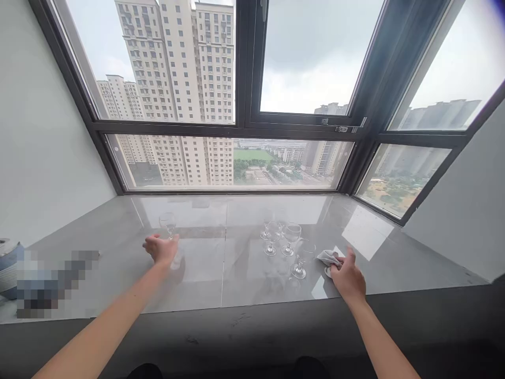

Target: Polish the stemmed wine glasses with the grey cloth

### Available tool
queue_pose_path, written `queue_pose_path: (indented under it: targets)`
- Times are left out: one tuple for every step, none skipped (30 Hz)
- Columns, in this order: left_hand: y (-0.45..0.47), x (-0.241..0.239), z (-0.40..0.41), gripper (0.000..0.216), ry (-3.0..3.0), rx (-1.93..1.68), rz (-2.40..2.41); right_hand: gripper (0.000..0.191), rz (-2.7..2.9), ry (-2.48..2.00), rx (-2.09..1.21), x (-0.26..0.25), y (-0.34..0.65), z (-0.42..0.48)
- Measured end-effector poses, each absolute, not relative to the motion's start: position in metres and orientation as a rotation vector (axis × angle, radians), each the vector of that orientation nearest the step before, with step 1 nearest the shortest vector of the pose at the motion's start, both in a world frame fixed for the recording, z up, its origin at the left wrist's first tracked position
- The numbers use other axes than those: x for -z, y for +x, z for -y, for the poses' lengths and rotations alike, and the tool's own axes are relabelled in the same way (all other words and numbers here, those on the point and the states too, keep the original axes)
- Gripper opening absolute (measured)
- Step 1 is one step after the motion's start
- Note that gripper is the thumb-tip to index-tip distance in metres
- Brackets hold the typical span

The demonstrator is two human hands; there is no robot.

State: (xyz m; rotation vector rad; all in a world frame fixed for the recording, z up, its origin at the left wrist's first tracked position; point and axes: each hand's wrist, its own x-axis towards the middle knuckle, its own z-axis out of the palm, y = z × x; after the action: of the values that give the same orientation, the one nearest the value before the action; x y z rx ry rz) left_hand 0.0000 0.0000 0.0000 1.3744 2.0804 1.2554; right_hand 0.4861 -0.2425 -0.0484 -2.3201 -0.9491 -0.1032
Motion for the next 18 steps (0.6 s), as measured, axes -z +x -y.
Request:
queue_pose_path:
  targets:
    - [0.010,0.003,0.009,0.060,1.401,-1.243,-2.033,0.076,0.938,-2.314,0.109,0.051,0.486,0.243]
    - [0.023,0.005,0.019,0.054,1.455,-1.215,-1.955,0.078,0.928,-2.310,0.113,0.053,0.486,0.243]
    - [0.038,0.008,0.028,0.047,1.534,-1.169,-1.846,0.080,0.921,-2.308,0.115,0.055,0.485,0.243]
    - [0.057,0.011,0.037,0.041,1.620,-1.110,-1.724,0.081,0.916,-2.307,0.114,0.056,0.484,0.242]
    - [0.077,0.013,0.046,0.040,1.702,-1.041,-1.591,0.083,0.911,-2.306,0.117,0.057,0.482,0.241]
    - [0.099,0.015,0.053,0.041,1.772,-0.974,-1.465,0.084,0.908,-2.304,0.121,0.058,0.480,0.241]
    - [0.123,0.018,0.059,0.045,1.823,-0.904,-1.356,0.085,0.904,-2.300,0.127,0.058,0.479,0.240]
    - [0.146,0.020,0.063,0.050,1.859,-0.847,-1.269,0.086,0.894,-2.296,0.129,0.059,0.478,0.240]
    - [0.170,0.022,0.065,0.058,1.882,-0.799,-1.206,0.087,0.881,-2.291,0.127,0.059,0.477,0.240]
    - [0.192,0.024,0.066,0.065,1.897,-0.765,-1.164,0.088,0.870,-2.284,0.123,0.060,0.477,0.240]
    - [0.213,0.026,0.065,0.070,1.907,-0.742,-1.139,0.089,0.863,-2.274,0.118,0.060,0.477,0.240]
    - [0.233,0.028,0.064,0.071,1.915,-0.726,-1.120,0.089,0.860,-2.264,0.113,0.060,0.478,0.240]
    - [0.250,0.030,0.062,0.067,1.920,-0.715,-1.109,0.089,0.859,-2.257,0.112,0.061,0.479,0.240]
    - [0.264,0.032,0.061,0.058,1.923,-0.709,-1.105,0.089,0.860,-2.251,0.114,0.061,0.480,0.240]
    - [0.274,0.035,0.059,0.046,1.925,-0.707,-1.103,0.089,0.861,-2.247,0.115,0.061,0.481,0.240]
    - [0.281,0.037,0.059,0.035,1.926,-0.709,-1.103,0.089,0.859,-2.245,0.117,0.061,0.482,0.240]
    - [0.283,0.040,0.058,0.026,1.928,-0.714,-1.104,0.090,0.857,-2.245,0.116,0.060,0.483,0.240]
    - [0.281,0.042,0.058,0.022,1.930,-0.721,-1.104,0.090,0.856,-2.245,0.113,0.060,0.483,0.240]
